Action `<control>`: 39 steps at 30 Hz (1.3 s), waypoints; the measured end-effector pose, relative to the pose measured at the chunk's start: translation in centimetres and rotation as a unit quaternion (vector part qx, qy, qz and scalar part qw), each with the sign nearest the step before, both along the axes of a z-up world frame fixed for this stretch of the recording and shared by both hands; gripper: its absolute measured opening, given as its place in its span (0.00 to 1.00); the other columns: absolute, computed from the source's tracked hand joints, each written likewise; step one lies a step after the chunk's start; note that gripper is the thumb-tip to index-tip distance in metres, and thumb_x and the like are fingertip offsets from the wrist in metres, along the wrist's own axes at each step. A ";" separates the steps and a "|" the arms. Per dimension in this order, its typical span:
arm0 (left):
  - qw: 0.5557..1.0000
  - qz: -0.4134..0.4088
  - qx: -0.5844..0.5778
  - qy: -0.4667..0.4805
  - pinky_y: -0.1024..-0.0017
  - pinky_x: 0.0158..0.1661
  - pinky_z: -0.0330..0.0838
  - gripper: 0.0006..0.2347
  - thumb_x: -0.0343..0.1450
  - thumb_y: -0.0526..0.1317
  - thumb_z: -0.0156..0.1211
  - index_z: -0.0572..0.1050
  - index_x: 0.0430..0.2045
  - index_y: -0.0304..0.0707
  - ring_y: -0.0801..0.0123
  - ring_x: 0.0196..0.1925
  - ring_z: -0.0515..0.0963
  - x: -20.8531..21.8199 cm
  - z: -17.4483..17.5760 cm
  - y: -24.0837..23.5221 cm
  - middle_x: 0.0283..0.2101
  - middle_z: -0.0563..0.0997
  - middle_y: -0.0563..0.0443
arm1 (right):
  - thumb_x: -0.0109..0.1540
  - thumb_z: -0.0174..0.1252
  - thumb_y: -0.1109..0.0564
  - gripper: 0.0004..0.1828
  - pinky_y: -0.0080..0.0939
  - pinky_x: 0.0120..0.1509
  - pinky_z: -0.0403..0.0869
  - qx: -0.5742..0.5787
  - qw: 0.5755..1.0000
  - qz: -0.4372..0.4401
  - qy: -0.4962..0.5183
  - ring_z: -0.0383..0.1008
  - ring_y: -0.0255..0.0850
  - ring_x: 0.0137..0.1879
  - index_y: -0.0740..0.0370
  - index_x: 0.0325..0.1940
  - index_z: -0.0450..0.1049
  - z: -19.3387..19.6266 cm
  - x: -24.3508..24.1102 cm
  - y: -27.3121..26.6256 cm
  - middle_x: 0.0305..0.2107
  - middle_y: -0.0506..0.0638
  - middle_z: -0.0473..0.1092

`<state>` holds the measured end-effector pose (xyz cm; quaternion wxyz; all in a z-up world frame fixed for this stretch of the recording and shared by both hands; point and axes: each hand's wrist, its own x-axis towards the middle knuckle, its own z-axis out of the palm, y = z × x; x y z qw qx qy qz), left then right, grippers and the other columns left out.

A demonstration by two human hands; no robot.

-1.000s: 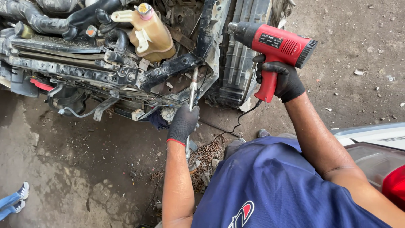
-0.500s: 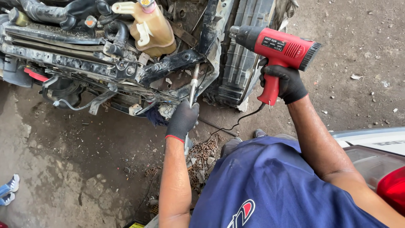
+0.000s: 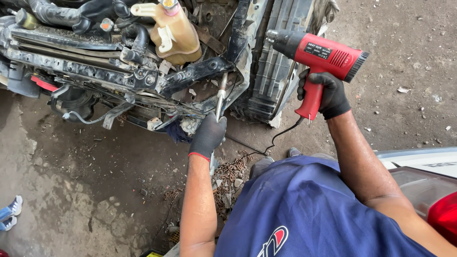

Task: The person uses a red heat gun to apply heat to a metal frame on a vehicle while simultaneously holding a metal rod against the heated area. The person moves the heat gun and rod to different sections of the frame throughout the video.

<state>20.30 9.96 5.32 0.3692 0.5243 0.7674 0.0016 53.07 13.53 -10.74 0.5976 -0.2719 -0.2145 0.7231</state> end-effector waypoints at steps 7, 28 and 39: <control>1.000 -0.007 0.006 -0.004 0.66 0.28 0.78 0.17 0.75 0.47 0.52 0.68 0.48 0.28 0.66 0.23 0.83 -0.4 -0.8 0.3 0.29 0.80 0.42 | 0.55 0.65 0.57 0.23 0.56 0.58 0.78 0.046 0.997 0.012 0.058 0.78 0.54 0.47 0.69 0.51 0.72 1.9 -0.1 -0.1 0.40 0.58 0.75; 1.000 -0.007 -0.003 0.001 0.66 0.28 0.79 0.19 0.75 0.48 0.52 0.68 0.51 0.27 0.66 0.24 0.83 -0.7 -1.1 0.3 0.29 0.81 0.42 | 0.52 0.62 0.63 0.22 0.56 0.51 0.79 0.043 0.997 -0.015 0.058 0.76 0.48 0.45 0.67 0.51 0.72 2.0 -1.5 0.8 0.37 0.55 0.72; 1.000 0.009 -0.013 -0.015 0.66 0.26 0.77 0.18 0.75 0.47 0.52 0.67 0.50 0.29 0.67 0.23 0.82 -0.2 -0.4 0.2 0.28 0.80 0.43 | 0.52 0.64 0.63 0.21 0.60 0.62 0.77 0.065 0.995 0.006 0.073 0.76 0.49 0.45 0.63 0.49 0.72 2.5 -1.2 0.8 0.38 0.54 0.72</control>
